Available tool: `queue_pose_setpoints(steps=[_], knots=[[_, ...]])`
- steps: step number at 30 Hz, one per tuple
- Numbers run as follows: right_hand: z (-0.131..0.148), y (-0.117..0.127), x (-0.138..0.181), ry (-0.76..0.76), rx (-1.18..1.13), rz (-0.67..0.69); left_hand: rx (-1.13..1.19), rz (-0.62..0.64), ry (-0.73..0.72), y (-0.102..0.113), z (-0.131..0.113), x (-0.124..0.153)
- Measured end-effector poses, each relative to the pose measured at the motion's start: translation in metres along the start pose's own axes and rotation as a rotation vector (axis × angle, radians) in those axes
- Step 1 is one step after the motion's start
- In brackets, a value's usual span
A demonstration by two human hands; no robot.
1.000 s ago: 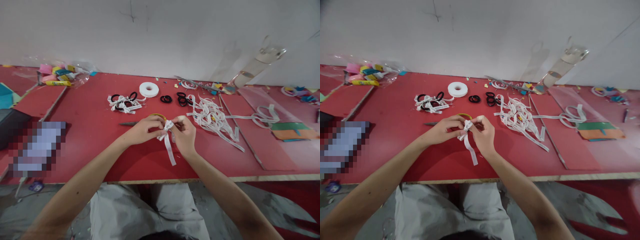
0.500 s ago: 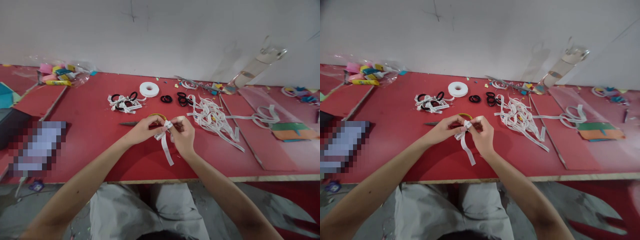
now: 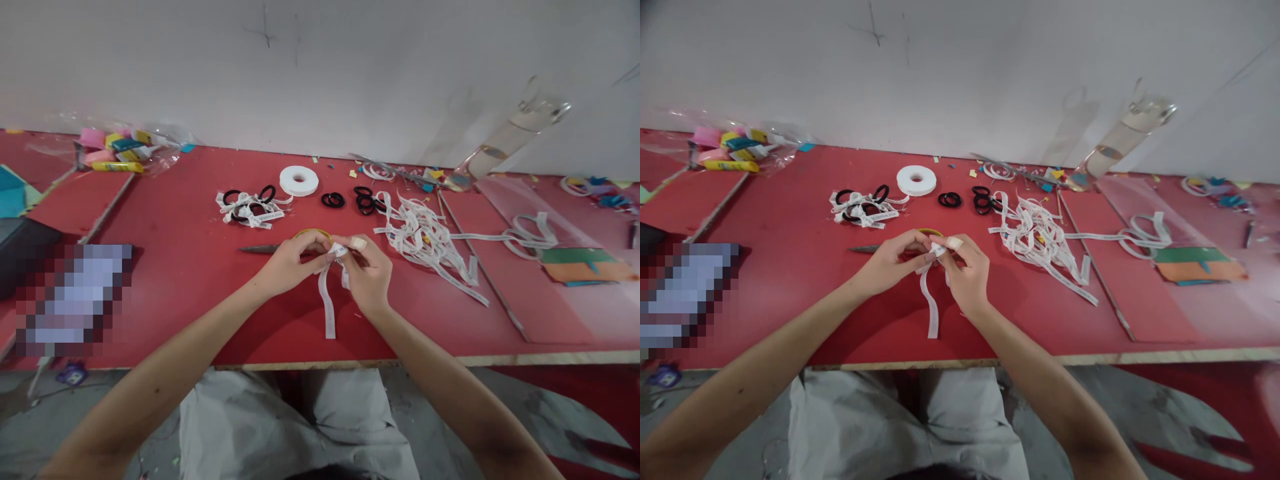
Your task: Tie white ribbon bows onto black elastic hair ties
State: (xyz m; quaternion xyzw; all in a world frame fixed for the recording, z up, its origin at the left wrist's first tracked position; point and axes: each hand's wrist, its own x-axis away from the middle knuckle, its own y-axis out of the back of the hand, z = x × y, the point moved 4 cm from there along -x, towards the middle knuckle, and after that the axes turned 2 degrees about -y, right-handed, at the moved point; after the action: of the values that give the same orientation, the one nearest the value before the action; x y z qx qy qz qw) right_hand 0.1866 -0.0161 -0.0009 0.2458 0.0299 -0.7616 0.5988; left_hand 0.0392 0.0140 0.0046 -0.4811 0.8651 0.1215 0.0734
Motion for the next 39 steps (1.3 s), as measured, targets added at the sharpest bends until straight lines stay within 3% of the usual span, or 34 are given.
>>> queue_pose_setpoints(steps=[5, 10, 21, 26, 31, 39], knots=[[-0.007, 0.001, 0.002, -0.054, 0.010, -0.109, 0.126, 0.063, 0.052, -0.006, 0.002, 0.000], [-0.006, 0.002, 0.002, -0.120, -0.031, -0.138, 0.098, 0.008, 0.075, -0.008, 0.002, 0.001], [-0.006, -0.003, 0.000, -0.152, -0.101, 0.043, 0.058, -0.029, 0.078, 0.001, 0.008, 0.000], [-0.007, -0.002, 0.000, -0.130, -0.077, -0.005, 0.139, 0.009, 0.074, -0.002, 0.007, -0.002], [-0.006, -0.004, 0.003, -0.089, -0.038, -0.013, 0.109, -0.089, 0.038, -0.004, 0.005, 0.001], [-0.004, -0.010, 0.007, -0.025, 0.064, 0.024, 0.087, -0.250, 0.136, -0.007, 0.009, 0.005]])
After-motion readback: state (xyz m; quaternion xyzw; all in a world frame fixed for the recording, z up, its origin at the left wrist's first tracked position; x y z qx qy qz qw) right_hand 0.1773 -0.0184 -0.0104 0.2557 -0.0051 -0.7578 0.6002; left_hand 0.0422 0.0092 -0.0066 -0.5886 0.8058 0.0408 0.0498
